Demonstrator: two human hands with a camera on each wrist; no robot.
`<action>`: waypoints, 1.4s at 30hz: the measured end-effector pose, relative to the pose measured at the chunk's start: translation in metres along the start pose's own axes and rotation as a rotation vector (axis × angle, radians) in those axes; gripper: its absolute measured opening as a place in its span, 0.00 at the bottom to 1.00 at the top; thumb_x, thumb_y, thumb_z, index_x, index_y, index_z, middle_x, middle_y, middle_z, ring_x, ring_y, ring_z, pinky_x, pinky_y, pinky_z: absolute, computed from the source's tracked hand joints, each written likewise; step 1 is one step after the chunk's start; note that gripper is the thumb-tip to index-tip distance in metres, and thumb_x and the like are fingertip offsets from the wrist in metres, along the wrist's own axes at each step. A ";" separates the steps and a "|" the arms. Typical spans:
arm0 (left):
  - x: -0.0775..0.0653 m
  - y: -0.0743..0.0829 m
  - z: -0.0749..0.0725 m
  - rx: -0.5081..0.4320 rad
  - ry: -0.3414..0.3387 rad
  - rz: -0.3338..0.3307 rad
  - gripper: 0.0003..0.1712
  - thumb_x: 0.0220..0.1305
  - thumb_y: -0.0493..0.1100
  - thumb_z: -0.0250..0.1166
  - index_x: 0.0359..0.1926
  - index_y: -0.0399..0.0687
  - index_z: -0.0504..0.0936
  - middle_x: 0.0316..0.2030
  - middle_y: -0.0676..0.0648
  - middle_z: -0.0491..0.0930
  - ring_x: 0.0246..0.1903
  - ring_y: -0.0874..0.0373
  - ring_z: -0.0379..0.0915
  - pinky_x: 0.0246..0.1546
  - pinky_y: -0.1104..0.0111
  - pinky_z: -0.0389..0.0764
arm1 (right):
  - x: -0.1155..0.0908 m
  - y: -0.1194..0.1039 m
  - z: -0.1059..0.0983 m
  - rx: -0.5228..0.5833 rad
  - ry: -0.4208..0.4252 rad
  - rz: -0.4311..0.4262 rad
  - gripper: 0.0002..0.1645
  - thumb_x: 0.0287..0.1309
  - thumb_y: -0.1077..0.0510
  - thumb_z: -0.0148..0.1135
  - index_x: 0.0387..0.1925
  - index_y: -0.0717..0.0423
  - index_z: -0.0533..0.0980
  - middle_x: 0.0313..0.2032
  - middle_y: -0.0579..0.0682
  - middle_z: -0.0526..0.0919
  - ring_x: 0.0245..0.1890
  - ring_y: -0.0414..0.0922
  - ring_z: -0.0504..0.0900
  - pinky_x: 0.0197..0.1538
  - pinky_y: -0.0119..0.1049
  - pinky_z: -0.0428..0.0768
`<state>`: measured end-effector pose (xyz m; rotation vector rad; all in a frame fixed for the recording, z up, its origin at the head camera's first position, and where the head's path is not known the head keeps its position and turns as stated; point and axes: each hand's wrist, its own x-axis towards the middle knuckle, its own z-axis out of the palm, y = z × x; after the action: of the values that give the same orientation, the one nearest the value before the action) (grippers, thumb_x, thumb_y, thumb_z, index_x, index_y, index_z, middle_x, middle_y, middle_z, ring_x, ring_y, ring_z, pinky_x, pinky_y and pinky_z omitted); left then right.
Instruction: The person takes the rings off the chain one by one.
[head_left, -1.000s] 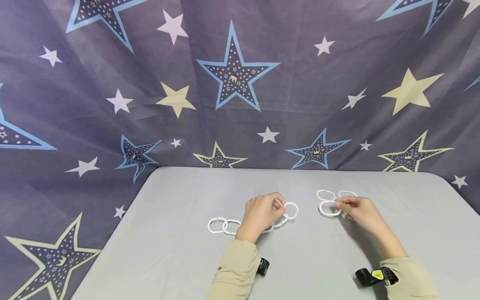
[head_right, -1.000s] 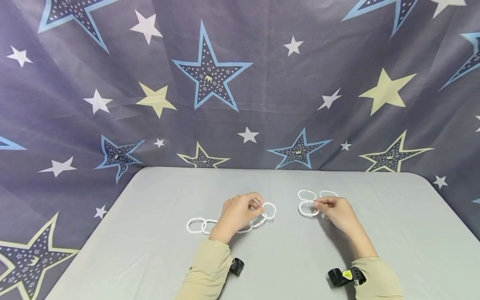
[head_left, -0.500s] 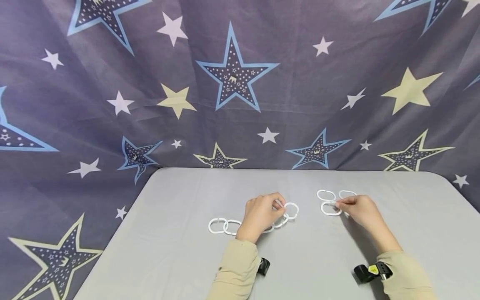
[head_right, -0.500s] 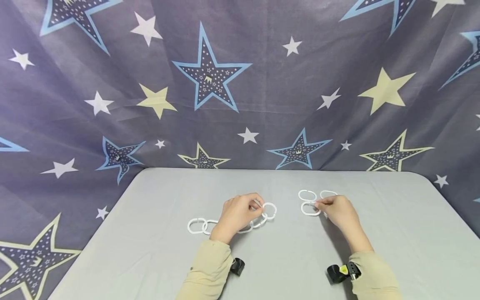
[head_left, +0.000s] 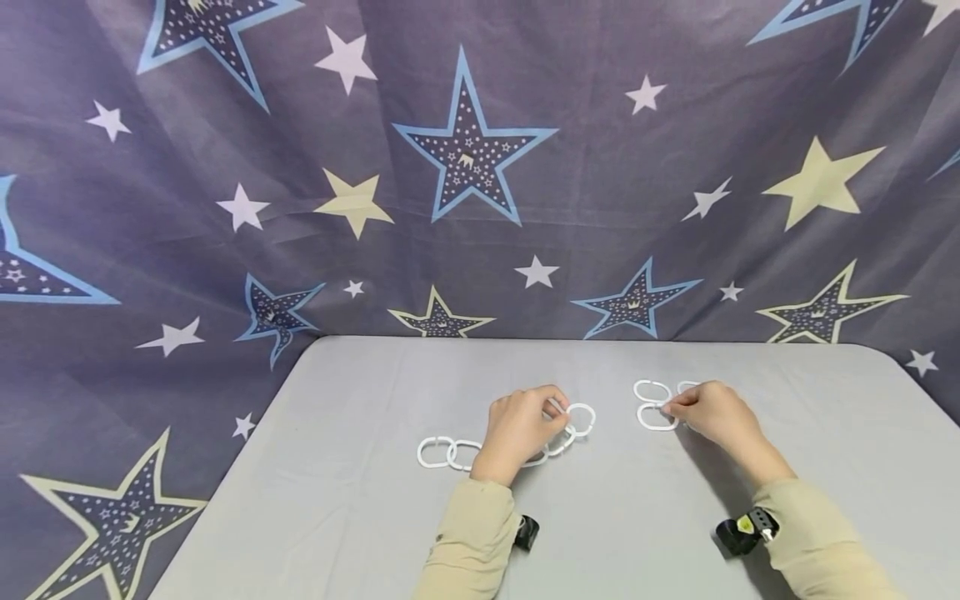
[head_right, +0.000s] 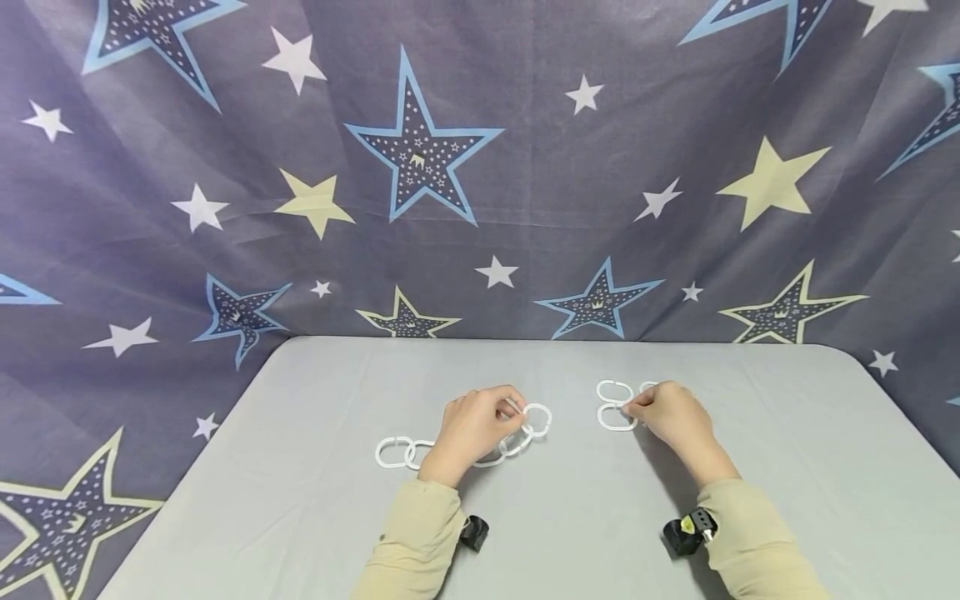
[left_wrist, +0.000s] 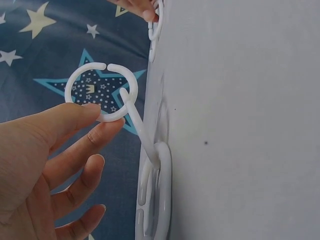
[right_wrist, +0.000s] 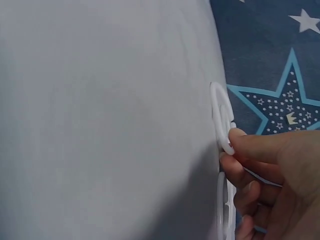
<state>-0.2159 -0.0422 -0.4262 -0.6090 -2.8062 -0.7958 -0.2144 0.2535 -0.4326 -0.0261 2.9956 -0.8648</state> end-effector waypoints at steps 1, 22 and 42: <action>0.000 0.000 0.000 -0.002 -0.003 -0.001 0.05 0.58 0.49 0.72 0.35 0.65 0.85 0.29 0.67 0.84 0.32 0.65 0.80 0.35 0.68 0.74 | 0.001 0.000 0.000 -0.008 0.000 -0.002 0.12 0.57 0.51 0.69 0.33 0.56 0.87 0.27 0.46 0.86 0.25 0.41 0.73 0.30 0.40 0.70; 0.004 0.000 -0.001 -0.002 -0.006 0.004 0.05 0.58 0.49 0.72 0.36 0.63 0.85 0.30 0.66 0.85 0.31 0.65 0.79 0.36 0.67 0.75 | -0.005 -0.010 -0.006 0.056 0.050 -0.027 0.16 0.60 0.50 0.67 0.39 0.59 0.86 0.32 0.52 0.88 0.31 0.46 0.82 0.37 0.46 0.76; 0.001 -0.001 -0.003 -0.014 -0.015 -0.036 0.05 0.59 0.49 0.71 0.37 0.63 0.85 0.29 0.67 0.84 0.32 0.65 0.80 0.37 0.66 0.75 | -0.028 -0.059 0.036 0.412 0.043 -0.086 0.13 0.59 0.61 0.68 0.42 0.68 0.83 0.28 0.55 0.86 0.22 0.46 0.80 0.25 0.34 0.76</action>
<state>-0.2167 -0.0443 -0.4237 -0.5712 -2.8349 -0.8217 -0.1850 0.1851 -0.4314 -0.1305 2.8066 -1.4889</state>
